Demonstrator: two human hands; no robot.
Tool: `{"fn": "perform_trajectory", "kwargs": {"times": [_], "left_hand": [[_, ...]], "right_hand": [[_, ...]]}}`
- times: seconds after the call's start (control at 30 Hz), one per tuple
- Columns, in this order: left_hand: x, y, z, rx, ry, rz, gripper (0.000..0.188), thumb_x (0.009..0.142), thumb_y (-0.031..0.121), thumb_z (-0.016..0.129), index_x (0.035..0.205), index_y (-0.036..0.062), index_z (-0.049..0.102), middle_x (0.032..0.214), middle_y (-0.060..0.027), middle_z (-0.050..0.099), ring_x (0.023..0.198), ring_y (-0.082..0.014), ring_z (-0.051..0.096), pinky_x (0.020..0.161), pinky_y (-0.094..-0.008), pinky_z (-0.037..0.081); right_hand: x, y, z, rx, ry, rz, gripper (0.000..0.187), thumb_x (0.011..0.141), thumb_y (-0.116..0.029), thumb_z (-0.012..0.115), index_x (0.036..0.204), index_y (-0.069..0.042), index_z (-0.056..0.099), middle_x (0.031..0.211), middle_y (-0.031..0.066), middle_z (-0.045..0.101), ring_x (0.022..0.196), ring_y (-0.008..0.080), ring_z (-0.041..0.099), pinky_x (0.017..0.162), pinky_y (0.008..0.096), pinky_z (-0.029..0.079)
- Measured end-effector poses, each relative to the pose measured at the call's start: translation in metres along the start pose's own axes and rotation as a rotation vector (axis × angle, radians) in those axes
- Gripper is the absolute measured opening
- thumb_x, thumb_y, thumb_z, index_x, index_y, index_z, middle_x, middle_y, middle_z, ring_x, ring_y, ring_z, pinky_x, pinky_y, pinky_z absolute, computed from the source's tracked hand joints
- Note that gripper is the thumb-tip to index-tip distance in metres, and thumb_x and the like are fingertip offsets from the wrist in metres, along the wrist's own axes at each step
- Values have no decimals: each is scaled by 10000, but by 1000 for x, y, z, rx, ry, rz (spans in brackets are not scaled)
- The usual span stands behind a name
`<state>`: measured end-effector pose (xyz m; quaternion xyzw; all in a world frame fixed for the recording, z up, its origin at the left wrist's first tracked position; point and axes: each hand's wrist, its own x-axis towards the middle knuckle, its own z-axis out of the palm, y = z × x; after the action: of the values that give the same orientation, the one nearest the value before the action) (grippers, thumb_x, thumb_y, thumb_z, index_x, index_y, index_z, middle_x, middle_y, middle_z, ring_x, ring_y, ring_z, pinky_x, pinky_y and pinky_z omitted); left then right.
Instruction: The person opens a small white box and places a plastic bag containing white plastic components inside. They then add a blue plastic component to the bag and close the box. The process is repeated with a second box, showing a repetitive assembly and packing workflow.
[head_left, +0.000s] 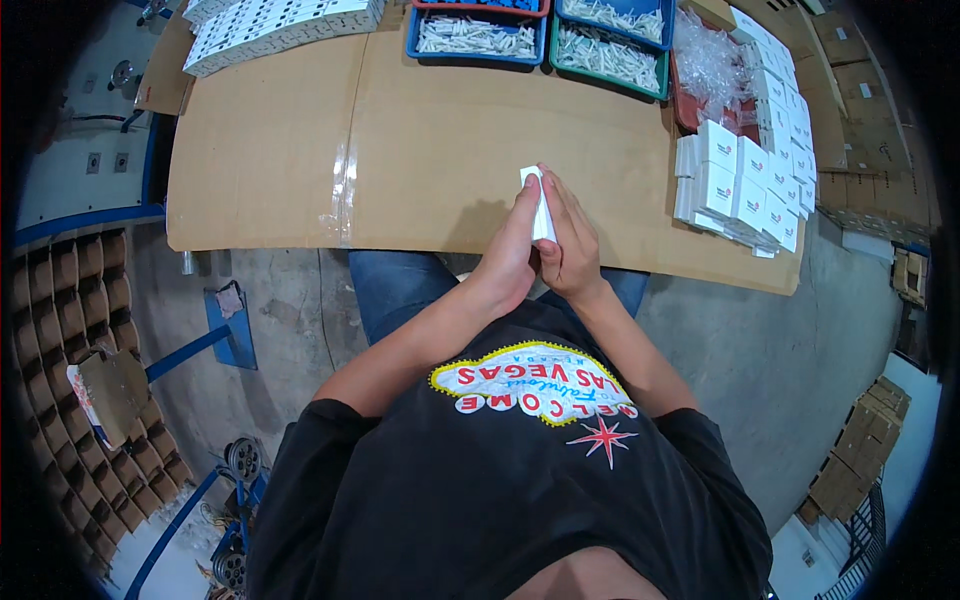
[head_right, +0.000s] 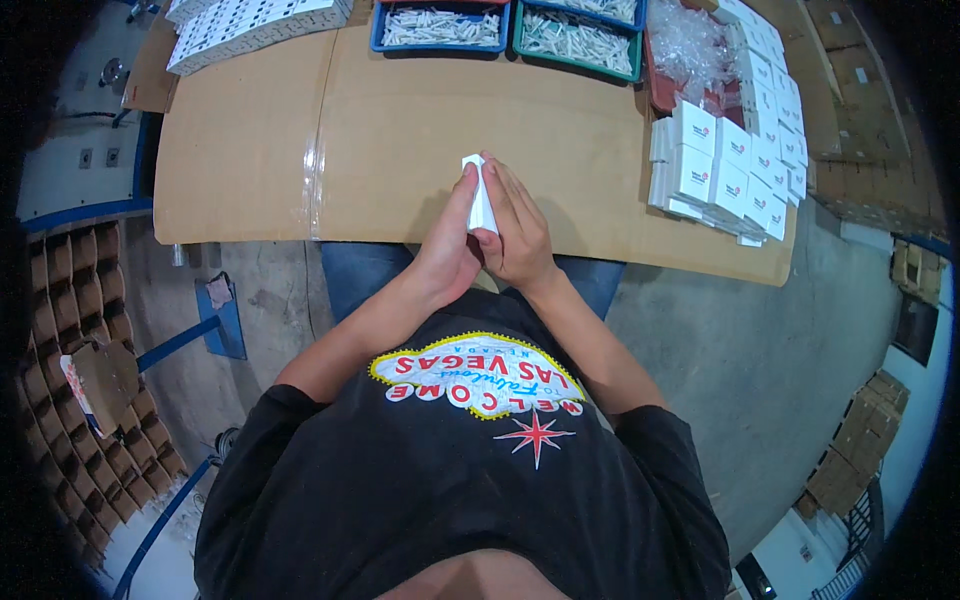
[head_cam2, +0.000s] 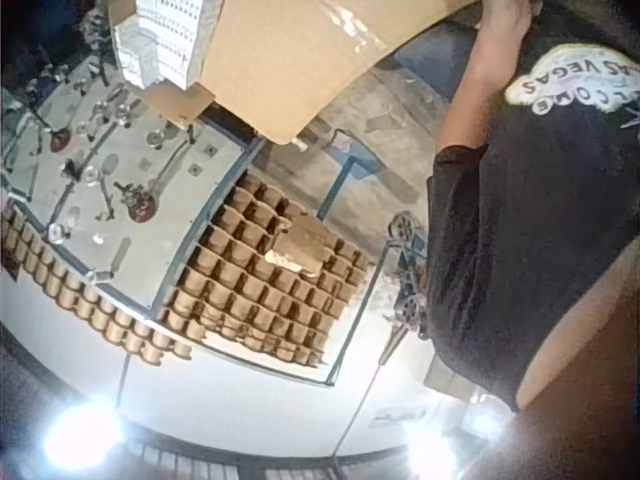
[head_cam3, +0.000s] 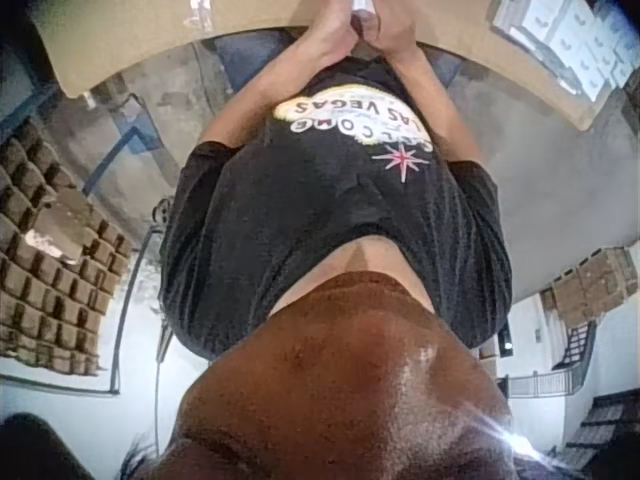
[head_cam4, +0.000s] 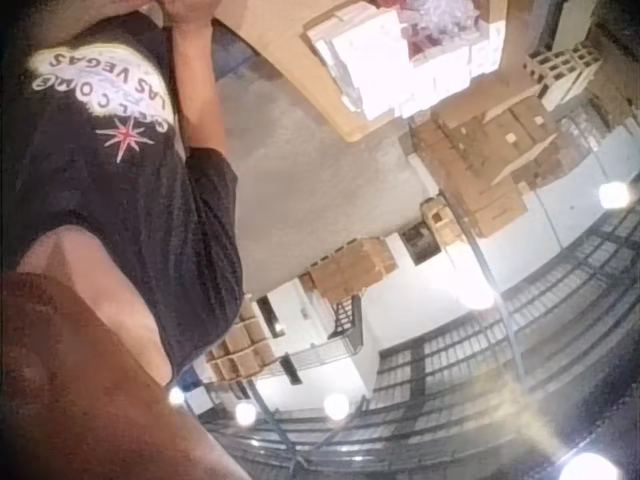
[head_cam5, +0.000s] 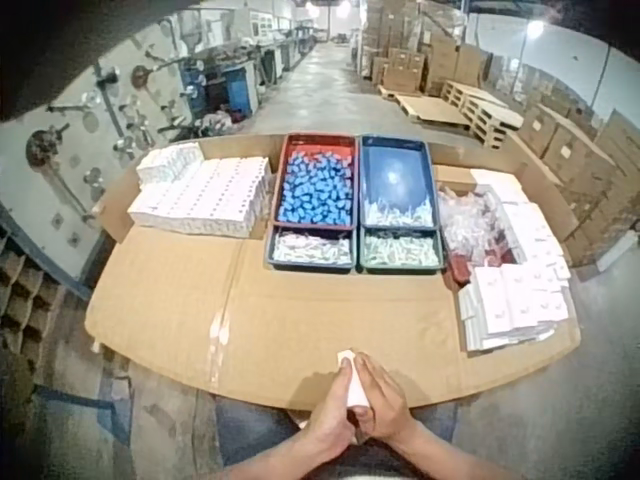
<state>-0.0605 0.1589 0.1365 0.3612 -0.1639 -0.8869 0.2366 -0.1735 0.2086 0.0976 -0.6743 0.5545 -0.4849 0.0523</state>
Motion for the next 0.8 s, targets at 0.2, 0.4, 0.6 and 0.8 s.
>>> {"fn": "perform_trajectory", "kwargs": {"times": [0.2, 0.4, 0.6, 0.8], "left_hand": [[-3, -2, 2, -7, 32, 2, 476, 1030, 567, 501, 1290, 172, 558, 1115, 18, 595, 1070, -119, 568, 932, -300, 464], [1, -6, -2, 13, 42, 27, 502, 1016, 584, 514, 1279, 159, 563, 1114, 7, 597, 1081, -130, 566, 947, -314, 459], [-1, -4, -4, -4, 52, 14, 525, 1005, 610, 513, 1282, 167, 567, 1126, 3, 600, 1088, -136, 570, 957, -319, 456], [5, -1, -3, -35, 119, 51, 554, 1009, 628, 478, 1326, 177, 534, 1158, -7, 601, 1112, -138, 570, 957, -343, 458]], "right_hand": [[-4, 3, 2, 21, 8, 11, 648, 1078, -408, 413, 1400, 152, 469, 1355, 343, 562, 1250, 482, 581, 1057, 481, 473], [-6, 4, 6, 57, 28, 28, 623, 1083, -393, 406, 1397, 138, 488, 1352, 334, 572, 1257, 473, 581, 1060, 476, 472], [-6, 4, 9, 98, 22, 40, 599, 1085, -380, 410, 1402, 120, 498, 1355, 316, 580, 1257, 458, 587, 1063, 469, 472], [-1, 1, 10, 188, -87, 209, 579, 1083, -396, 426, 1450, 48, 483, 1400, 296, 556, 1311, 417, 552, 1103, 421, 432]]}}
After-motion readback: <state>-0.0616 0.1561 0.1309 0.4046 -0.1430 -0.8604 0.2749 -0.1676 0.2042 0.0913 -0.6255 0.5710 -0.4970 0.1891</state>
